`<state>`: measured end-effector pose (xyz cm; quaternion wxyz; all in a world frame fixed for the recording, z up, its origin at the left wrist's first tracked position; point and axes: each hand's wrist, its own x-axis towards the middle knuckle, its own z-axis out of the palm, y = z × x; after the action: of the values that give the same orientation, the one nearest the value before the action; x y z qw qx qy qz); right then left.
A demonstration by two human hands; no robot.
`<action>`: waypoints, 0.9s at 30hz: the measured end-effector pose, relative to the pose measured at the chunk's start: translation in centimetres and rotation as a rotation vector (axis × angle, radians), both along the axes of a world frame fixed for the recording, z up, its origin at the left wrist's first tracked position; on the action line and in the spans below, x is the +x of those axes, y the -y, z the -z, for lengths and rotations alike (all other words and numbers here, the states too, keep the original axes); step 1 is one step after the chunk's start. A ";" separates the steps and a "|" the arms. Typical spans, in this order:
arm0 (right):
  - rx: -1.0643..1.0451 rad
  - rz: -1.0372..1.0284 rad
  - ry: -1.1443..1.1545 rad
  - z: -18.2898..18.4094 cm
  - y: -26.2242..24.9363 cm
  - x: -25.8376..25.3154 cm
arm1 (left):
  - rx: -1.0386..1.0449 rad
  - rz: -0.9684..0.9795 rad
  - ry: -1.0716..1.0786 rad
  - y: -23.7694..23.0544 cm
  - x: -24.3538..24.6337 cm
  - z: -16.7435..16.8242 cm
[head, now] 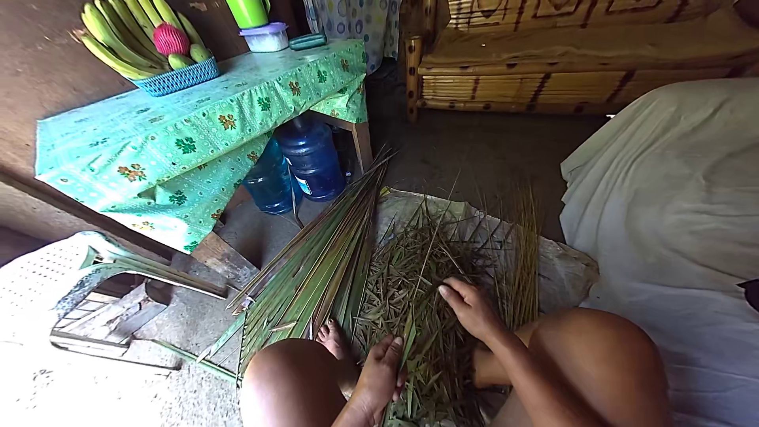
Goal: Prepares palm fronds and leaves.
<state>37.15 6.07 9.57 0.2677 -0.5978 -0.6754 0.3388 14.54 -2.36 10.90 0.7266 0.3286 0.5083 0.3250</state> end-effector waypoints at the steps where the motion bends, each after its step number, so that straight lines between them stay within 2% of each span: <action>1: -0.023 -0.062 -0.067 -0.2 0.7 -0.2 | 0.001 -0.004 -0.007 -0.3 0.1 0.0; 4: -0.047 -0.303 -0.222 -0.4 3.7 -1.9 | 0.011 -0.028 -0.043 -1.2 0.5 -0.2; 7: 0.017 -0.448 -0.204 0.6 5.4 -3.3 | 0.023 -0.047 -0.067 -1.7 0.9 -0.4; 12: 0.135 -0.370 -0.051 1.4 3.9 -3.1 | 0.076 -0.061 -0.073 -1.2 1.4 -0.3; 17: 0.021 -0.263 0.035 1.0 1.4 -1.9 | 0.080 -0.013 -0.086 -1.0 1.2 -0.3; 21: 0.087 -0.159 0.030 0.9 0.7 -1.0 | -0.020 0.071 0.019 0.2 0.3 -0.5; 24: 0.099 -0.097 0.109 0.9 0.1 -0.5 | -0.054 0.050 0.117 1.3 -0.1 -0.1; 27: 0.038 0.016 0.172 0.8 -0.7 -0.2 | -0.021 0.020 0.110 1.5 -0.1 0.1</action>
<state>36.91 6.79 8.77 0.2227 -0.6247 -0.6975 0.2714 14.40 -3.81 10.82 0.7601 0.3076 0.4678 0.3299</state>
